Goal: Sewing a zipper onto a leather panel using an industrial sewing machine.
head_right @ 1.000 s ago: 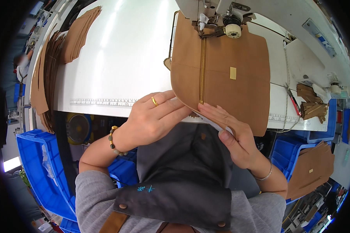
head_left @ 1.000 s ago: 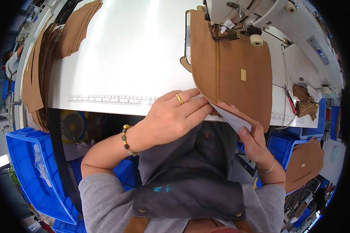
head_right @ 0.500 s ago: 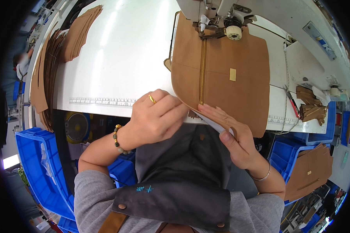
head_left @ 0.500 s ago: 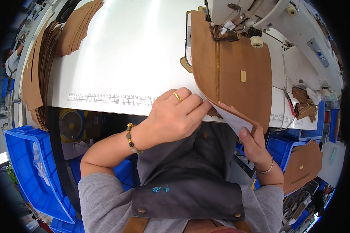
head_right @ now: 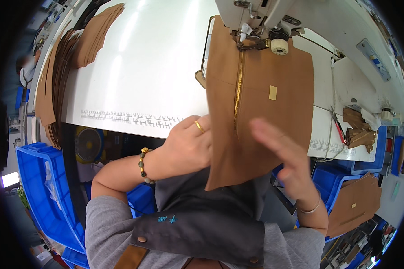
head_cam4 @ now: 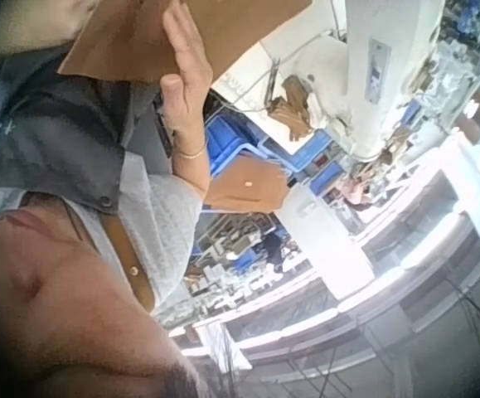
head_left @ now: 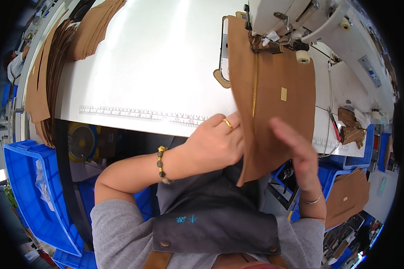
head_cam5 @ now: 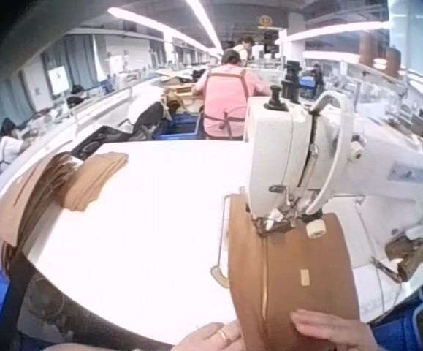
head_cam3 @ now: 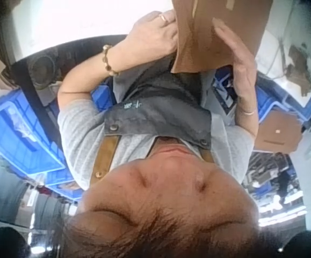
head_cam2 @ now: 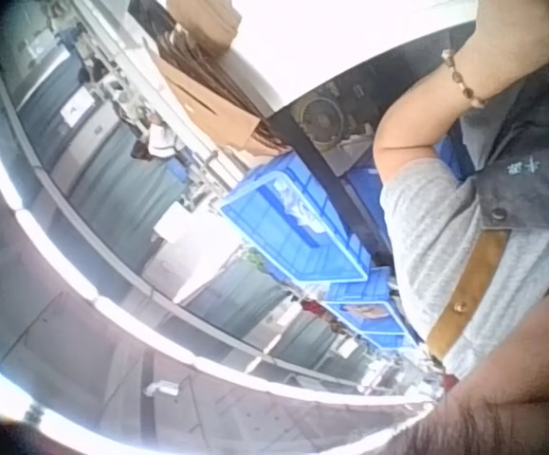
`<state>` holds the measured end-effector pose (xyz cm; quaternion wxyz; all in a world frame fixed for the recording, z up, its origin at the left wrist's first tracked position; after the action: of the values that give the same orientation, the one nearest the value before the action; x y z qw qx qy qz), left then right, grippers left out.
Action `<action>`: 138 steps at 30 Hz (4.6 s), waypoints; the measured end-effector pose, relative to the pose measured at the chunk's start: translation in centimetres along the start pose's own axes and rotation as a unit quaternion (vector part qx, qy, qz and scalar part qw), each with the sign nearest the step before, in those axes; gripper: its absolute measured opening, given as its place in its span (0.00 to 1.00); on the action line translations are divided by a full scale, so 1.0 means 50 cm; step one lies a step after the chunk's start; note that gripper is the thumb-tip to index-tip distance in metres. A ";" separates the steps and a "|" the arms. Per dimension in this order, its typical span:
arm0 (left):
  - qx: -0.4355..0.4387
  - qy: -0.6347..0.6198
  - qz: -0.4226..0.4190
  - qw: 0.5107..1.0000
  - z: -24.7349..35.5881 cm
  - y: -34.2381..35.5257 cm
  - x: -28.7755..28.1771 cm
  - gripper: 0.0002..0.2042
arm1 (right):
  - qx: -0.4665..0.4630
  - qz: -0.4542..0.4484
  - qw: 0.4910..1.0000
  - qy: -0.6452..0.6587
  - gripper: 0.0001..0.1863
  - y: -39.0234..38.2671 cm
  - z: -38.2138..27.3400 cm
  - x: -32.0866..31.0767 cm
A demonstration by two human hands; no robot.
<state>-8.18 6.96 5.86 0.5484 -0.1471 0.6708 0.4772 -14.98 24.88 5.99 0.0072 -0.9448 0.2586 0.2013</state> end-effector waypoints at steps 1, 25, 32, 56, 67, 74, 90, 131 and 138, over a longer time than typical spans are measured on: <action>-0.009 0.017 -0.034 0.999 0.010 0.004 0.009 0.10 | 0.059 0.087 0.993 -0.057 0.44 -0.020 0.020 -0.042; -0.053 0.083 -0.098 0.990 0.040 0.030 0.013 0.07 | -0.009 0.013 0.860 -0.511 0.26 -0.147 0.119 -0.067; -0.028 0.090 -0.076 0.993 0.042 0.029 0.015 0.06 | 0.024 0.033 0.879 -0.475 0.28 -0.068 0.123 -0.095; -0.011 0.044 -0.128 0.991 0.029 0.001 0.021 0.22 | 0.065 0.155 0.951 -0.261 0.31 0.073 0.165 -0.232; 0.013 0.027 -0.098 0.995 0.021 0.005 0.006 0.14 | 0.064 0.169 0.971 -0.154 0.32 0.097 0.153 -0.207; 0.006 0.000 -0.083 0.997 0.019 0.008 0.007 0.20 | 0.079 0.193 0.975 -0.081 0.33 0.074 0.181 -0.238; 0.008 -0.025 -0.042 0.999 0.018 -0.006 -0.005 0.22 | 0.138 0.417 0.890 -0.123 0.18 -0.155 0.024 -0.219; -0.124 -0.129 -0.171 0.969 -0.118 0.037 0.030 0.43 | -0.055 0.035 0.913 -0.402 0.37 0.139 0.014 -0.016; -0.135 -0.161 -0.147 0.966 -0.118 0.039 0.028 0.48 | -0.049 0.003 0.904 -0.425 0.42 0.144 0.018 -0.005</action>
<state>-13.59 3.67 5.23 0.6886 -0.2382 0.4739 0.4946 -19.05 18.89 5.90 0.0690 -0.7682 0.2233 0.5960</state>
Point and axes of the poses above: each hand's wrist, its own y-axis towards the middle knuckle, its own x-axis out of the palm, z = x × y, the point moved 7 cm from there along y, towards the middle knuckle, and after that the axes turned 8 degrees about -z, right-handed, at the moved point
